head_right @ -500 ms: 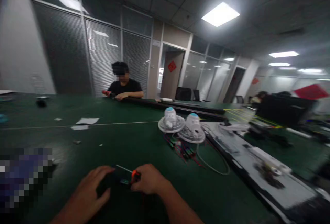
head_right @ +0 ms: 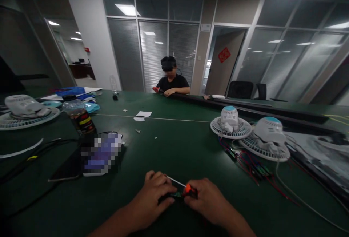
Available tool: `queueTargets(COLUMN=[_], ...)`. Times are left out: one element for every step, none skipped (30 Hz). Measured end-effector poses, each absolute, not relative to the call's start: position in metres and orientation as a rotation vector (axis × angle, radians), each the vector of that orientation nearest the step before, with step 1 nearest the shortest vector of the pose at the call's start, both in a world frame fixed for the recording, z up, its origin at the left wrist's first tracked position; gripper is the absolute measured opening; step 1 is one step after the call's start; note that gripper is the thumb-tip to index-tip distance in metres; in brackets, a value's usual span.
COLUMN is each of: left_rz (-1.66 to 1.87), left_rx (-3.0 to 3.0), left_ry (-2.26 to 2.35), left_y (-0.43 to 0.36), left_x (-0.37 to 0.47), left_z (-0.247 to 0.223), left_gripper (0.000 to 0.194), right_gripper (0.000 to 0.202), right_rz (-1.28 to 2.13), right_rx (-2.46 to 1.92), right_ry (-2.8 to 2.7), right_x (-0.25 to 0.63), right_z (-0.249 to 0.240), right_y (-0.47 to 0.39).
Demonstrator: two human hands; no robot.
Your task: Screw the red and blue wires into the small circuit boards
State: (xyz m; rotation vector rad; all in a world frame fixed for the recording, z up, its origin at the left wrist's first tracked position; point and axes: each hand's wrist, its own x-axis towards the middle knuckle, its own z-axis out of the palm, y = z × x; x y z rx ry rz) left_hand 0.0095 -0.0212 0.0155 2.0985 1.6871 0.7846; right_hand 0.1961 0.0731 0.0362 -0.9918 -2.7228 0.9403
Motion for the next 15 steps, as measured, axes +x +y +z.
queueTargets(left_rz=[0.777,0.776,0.775,0.778,0.773,0.760,0.752,0.737,0.730,0.719,0.710,0.700,0.691,0.687,0.687], left_rx=[2.085,2.058,2.021,1.976,1.933,1.895,1.866,1.854,1.848,1.846,1.842,1.837,1.833,1.829,1.829], left_ry=[1.692,1.702,1.711,1.720,1.719,1.711,1.707,1.696,1.689,1.689,1.694,1.698,1.702,1.703,1.704], left_y=[-0.020,-0.019,-0.019,-0.019,-0.019,-0.019,-0.020,-0.021,-0.022,-0.024,-0.024,-0.025,-0.026,-0.026,-0.026], left_x=[0.009,0.009,0.008,0.006,0.005,0.003,0.001,0.000,-0.001,-0.002,-0.003,-0.003,-0.003,-0.003,-0.003], left_z=[0.013,0.012,0.011,0.010,0.011,0.012,0.013,0.015,0.016,0.018,0.019,0.020,0.020,0.020,0.019], left_gripper=[0.022,0.019,0.018,0.016,0.015,0.014,0.012,0.012,0.012,0.012,0.013,0.013,0.014,0.014,0.014], right_gripper=[0.014,0.019,0.025,0.028,0.030,0.032,0.032,0.032,0.032,0.032,0.033,0.034,0.035,0.037,0.038], right_rz=[0.944,0.953,0.961,0.977,0.996,0.985,0.932,0.866,0.802,0.739,0.672,0.610,0.563,0.536,0.516], right_rx=[-1.014,-1.042,-1.076,-1.111,-1.149,-1.193,-1.213,-1.220,-1.226,-1.234,-1.232,-1.223,-1.216,-1.208,-1.204], right_ry=[-2.707,-2.678,-2.642,-2.580,-2.516,-2.492,-2.491,-2.516,-2.538,-2.553,-2.564,-2.566,-2.555,-2.542,-2.533], right_x=[0.198,0.200,0.204,0.208,0.213,0.217,0.222,0.226,0.229,0.231,0.233,0.232,0.231,0.230,0.227], right_z=[0.039,0.043,0.048,0.054,0.061,0.069,0.077,0.085,0.093,0.101,0.109,0.115,0.121,0.125,0.129], right_y=[0.073,0.073,0.072,0.072,0.072,0.072,0.071,0.071,0.070,0.069,0.067,0.065,0.062,0.059,0.056])
